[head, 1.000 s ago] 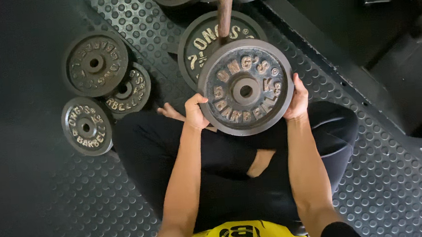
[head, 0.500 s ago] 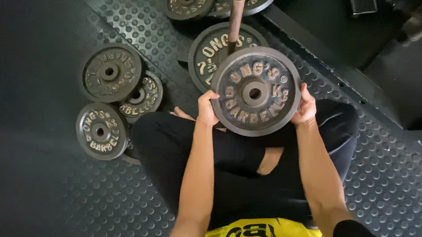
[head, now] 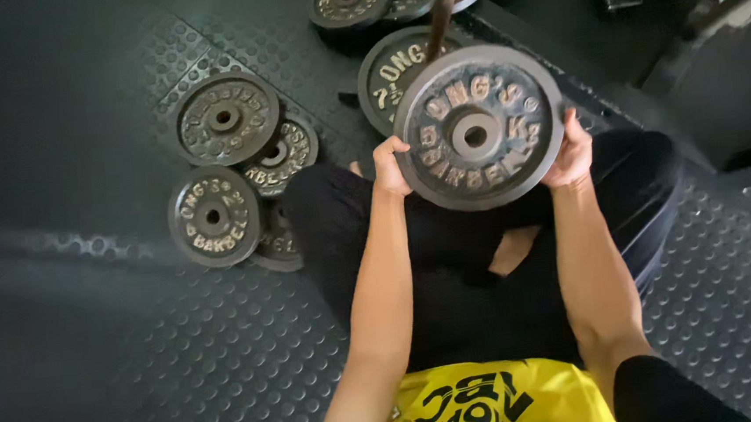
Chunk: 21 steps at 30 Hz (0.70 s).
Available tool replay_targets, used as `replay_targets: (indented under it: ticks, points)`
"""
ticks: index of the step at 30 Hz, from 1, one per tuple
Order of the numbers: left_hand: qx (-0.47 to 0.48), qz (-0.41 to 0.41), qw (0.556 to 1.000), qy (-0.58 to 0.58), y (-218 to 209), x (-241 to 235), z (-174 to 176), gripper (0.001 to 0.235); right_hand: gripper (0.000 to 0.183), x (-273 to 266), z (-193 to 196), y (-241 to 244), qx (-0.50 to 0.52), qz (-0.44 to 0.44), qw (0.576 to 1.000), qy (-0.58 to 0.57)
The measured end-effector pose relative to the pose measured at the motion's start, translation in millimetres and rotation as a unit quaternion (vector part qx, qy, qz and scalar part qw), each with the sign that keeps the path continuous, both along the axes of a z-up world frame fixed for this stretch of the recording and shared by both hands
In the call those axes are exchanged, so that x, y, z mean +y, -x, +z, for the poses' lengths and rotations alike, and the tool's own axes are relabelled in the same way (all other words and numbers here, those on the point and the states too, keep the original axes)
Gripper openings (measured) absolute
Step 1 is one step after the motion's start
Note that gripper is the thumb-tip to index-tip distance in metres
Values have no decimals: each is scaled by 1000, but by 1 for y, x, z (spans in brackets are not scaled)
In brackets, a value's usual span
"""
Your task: The person sits on the gym floor and holds a weight plate, then slides it onto a barbell. They adjust the plate's position on the bar to ensure it is seated correctly.
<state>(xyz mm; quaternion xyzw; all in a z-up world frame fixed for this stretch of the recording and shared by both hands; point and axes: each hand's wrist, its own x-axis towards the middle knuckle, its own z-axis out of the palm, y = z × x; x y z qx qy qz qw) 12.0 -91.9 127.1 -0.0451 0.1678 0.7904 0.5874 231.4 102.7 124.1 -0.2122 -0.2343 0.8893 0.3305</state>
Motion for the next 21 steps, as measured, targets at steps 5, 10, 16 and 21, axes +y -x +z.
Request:
replay_targets:
  ticks: [5,10,16,21]
  points:
    - [-3,16,999,-36,-10,-23,8,50,53,-36,59,-1,-27,-25,998,-41]
    - [28,44,997,-55,-29,-42,23,58,53,-52,96,-12,-94,-63,986,-125]
    - [78,32,980,-182,-42,-62,34,83,64,-57,94,-11,-29,-48,985,-161]
    - [143,49,969,-197,-50,-45,48,86,68,-49,96,-12,31,-65,995,-68]
